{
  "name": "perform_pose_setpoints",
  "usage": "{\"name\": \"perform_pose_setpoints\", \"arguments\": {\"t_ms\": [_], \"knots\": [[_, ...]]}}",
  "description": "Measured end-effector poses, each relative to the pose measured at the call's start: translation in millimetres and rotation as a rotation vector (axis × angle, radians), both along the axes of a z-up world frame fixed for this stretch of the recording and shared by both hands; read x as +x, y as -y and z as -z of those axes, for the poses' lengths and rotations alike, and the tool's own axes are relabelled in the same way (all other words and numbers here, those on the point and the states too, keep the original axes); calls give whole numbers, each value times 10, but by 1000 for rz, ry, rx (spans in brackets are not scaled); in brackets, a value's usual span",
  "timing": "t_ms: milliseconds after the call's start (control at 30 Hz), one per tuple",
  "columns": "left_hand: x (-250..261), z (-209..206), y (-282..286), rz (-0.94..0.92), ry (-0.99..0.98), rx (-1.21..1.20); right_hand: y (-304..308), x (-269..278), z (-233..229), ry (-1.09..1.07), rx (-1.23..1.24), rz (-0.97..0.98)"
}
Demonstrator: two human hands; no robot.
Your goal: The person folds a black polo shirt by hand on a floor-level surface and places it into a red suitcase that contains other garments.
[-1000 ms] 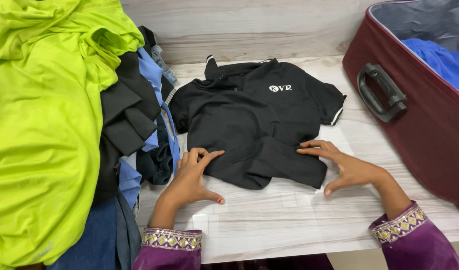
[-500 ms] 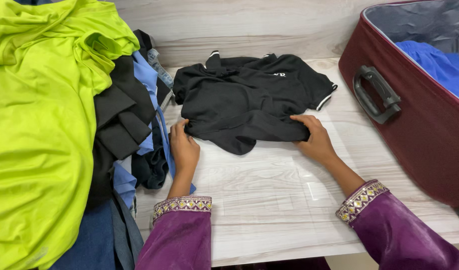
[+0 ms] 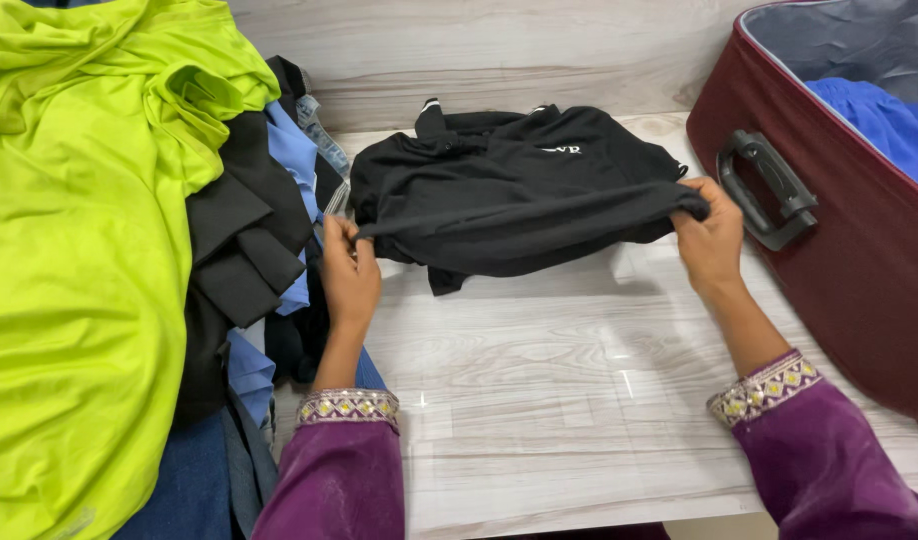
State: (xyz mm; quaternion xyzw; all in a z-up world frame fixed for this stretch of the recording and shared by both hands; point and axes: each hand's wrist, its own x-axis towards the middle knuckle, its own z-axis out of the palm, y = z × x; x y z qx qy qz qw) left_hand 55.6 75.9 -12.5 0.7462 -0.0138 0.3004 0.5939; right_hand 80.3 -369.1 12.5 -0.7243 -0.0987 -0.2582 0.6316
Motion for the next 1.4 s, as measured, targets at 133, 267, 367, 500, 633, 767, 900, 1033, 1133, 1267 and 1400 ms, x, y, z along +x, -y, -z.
{"name": "perform_pose_setpoints", "arguments": {"t_ms": [133, 267, 367, 500, 633, 767, 900, 1033, 1133, 1267, 1400], "knots": [[343, -531, -55, -251, 431, 232, 47, 169, -637, 243, -441, 396], [202, -1053, -77, -371, 511, 525, 301, 180, -844, 446, -826, 743], [-283, -1412, -31, -474, 205, 780, 330, -91, -1045, 394, -1002, 768], [-1188, -1400, 35, -478, -152, 1134, 186, -922, -936, 75, -1205, 610], [-1608, -1224, -132, 140, -571, 1278, 91, -1121, -992, -855, -1450, -8], [-1468, -972, -26, 239, -558, 1261, -28, -1057, -1039, -841, -1403, -88], [-958, -665, 532, 211, -395, 1197, -307, -780, -727, -479, -1154, -98], [-541, -313, 903, 286, -533, 1180, -826, -400, 106, -511, -1427, -49], [-376, -76, 830, 204, -607, 1188, -808, -268, 531, -299, -1340, 43], [-260, 139, 670, 127, -492, 1148, -618, -267, 618, -192, -1283, 3], [-526, 193, 661, 164, -379, 1136, -652, -466, 232, -316, -1359, 8]]}}
